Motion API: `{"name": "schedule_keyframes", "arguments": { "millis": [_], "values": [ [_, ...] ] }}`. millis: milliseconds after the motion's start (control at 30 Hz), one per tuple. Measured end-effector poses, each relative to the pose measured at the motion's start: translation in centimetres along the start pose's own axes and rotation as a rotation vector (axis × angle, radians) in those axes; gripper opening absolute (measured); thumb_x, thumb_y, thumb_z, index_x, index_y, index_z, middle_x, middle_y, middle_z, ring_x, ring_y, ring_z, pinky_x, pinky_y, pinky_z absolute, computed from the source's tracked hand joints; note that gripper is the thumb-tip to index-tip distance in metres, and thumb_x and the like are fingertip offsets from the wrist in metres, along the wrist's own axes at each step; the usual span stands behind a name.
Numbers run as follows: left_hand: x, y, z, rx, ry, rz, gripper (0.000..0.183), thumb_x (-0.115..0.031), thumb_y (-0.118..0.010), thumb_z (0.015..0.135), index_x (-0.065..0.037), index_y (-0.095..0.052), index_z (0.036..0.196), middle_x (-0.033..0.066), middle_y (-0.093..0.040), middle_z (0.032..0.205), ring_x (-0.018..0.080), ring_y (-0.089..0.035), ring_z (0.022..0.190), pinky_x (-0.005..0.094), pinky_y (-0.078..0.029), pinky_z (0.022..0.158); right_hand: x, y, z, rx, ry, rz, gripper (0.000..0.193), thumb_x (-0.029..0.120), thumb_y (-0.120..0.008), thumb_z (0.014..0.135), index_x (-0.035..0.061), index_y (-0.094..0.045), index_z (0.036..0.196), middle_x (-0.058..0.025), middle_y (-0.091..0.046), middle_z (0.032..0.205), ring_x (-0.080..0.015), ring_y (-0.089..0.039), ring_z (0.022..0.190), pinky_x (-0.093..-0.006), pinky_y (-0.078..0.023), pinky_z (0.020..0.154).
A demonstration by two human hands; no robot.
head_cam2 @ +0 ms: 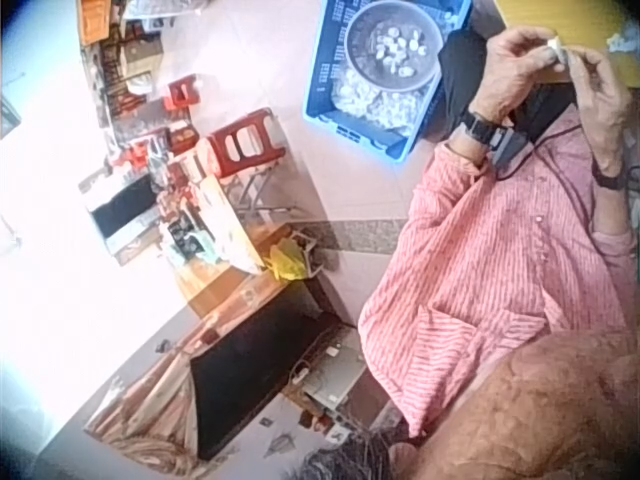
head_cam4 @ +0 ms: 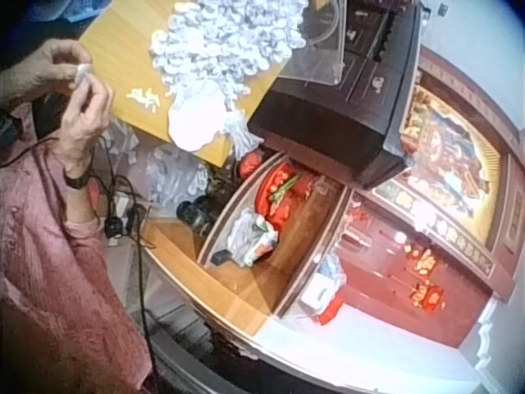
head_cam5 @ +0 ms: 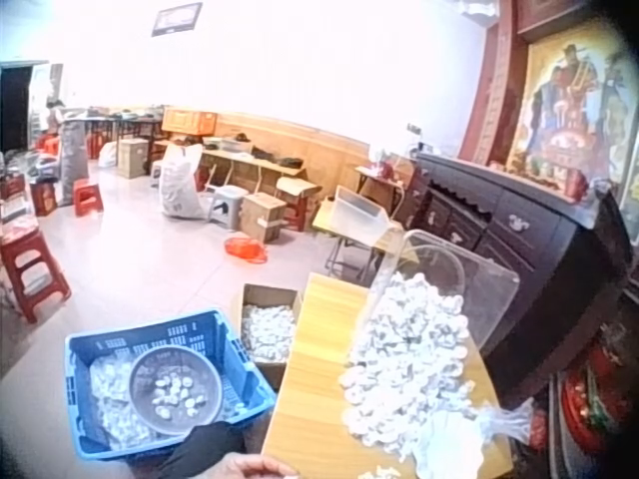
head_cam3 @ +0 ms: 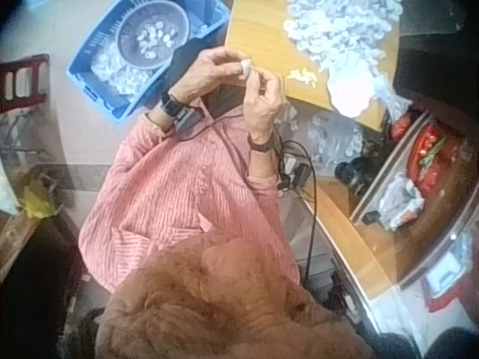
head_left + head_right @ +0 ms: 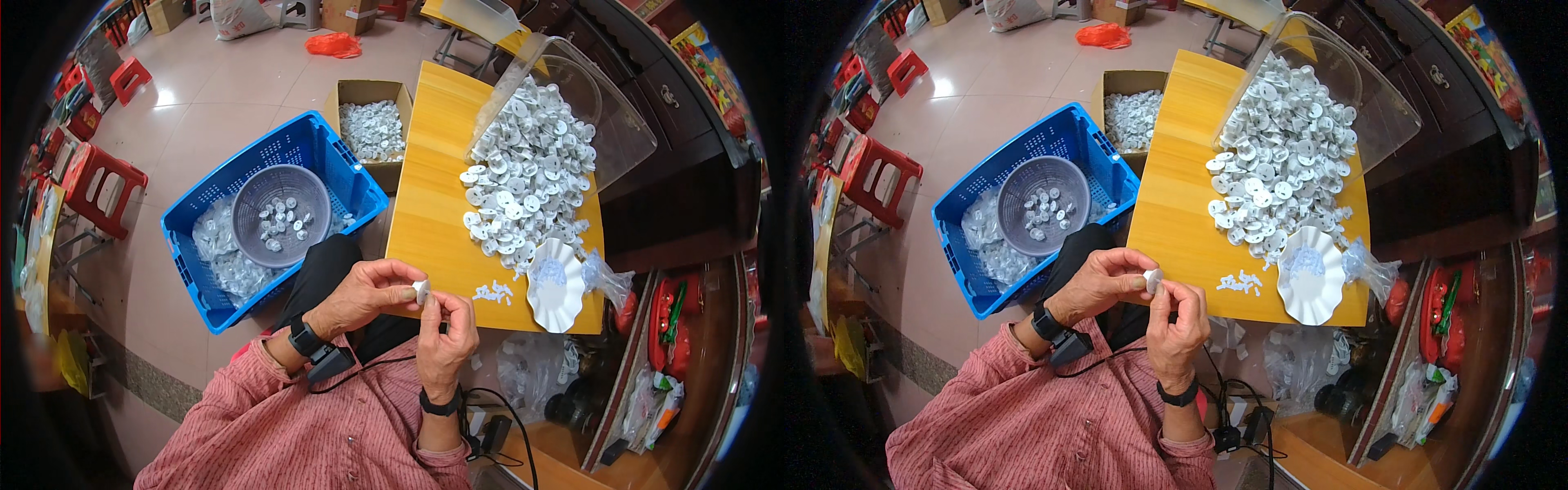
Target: Manually assembling small white plastic components by inserting pieces together.
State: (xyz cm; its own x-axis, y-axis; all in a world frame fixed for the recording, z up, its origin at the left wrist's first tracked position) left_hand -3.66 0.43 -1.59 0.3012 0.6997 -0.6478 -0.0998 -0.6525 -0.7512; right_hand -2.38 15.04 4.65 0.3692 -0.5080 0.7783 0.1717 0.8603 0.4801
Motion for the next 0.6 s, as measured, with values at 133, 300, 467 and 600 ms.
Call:
{"name": "schedule_keyframes", "arguments": {
  "millis": [133,300,467,600],
  "values": [
    [0.0,-0.4,0.1,0.025,-0.012,0.028,0.025,-0.005,-0.067,0.095,0.001,-0.065,0.118,0.0096,-0.07,0.109,0.0168,-0.07,0.097,0.0328,-0.06,0.089,-0.3,-0.1,0.1,0.021,0.029,-0.077,0.009,0.001,-0.067,0.091,0.0006,-0.061,0.098,-0.0135,-0.063,0.088,-0.0304,-0.064,0.076,-0.0385,-0.052,0.064],
    [-0.2,0.1,0.0,-0.001,-0.007,0.047,0.025,-0.006,-0.068,0.094,0.0,-0.065,0.118,0.008,-0.07,0.107,0.0147,-0.07,0.093,0.0319,-0.061,0.086,-0.1,-0.4,0.5,0.04,0.114,-0.078,0.006,0.002,-0.065,0.092,0.0007,-0.062,0.097,-0.0134,-0.063,0.088,-0.0309,-0.064,0.076,-0.0383,-0.052,0.067],
    [-0.1,0.1,0.1,-0.024,0.009,0.032,0.026,-0.009,-0.068,0.095,-0.001,-0.065,0.119,0.0067,-0.071,0.105,0.0127,-0.069,0.088,0.0307,-0.061,0.084,-0.4,0.0,0.0,-0.006,-0.061,0.061,0.005,0.003,-0.064,0.093,-0.0002,-0.064,0.098,-0.0127,-0.065,0.091,-0.0261,-0.065,0.078,-0.0349,-0.052,0.069],
    [-0.6,-0.1,-0.4,-0.072,0.058,-0.014,0.025,-0.011,-0.069,0.095,-0.002,-0.066,0.118,0.0056,-0.07,0.104,0.0117,-0.068,0.085,0.0289,-0.06,0.082,0.3,1.0,-0.6,-0.112,-0.083,0.137,0.009,-0.001,-0.064,0.093,-0.0044,-0.064,0.101,-0.0094,-0.062,0.094,-0.0132,-0.059,0.082,-0.0275,-0.05,0.071]
  ]
}}
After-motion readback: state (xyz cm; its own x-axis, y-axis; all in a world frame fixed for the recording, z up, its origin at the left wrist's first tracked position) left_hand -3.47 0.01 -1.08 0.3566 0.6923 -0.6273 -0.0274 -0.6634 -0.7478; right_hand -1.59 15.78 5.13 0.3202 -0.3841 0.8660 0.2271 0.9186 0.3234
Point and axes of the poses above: each hand's wrist, its own z-axis towards the middle knuckle, its own y-axis out of the back of the hand, x = y × z, the point moved 3 cm from there along z, towards the middle knuckle
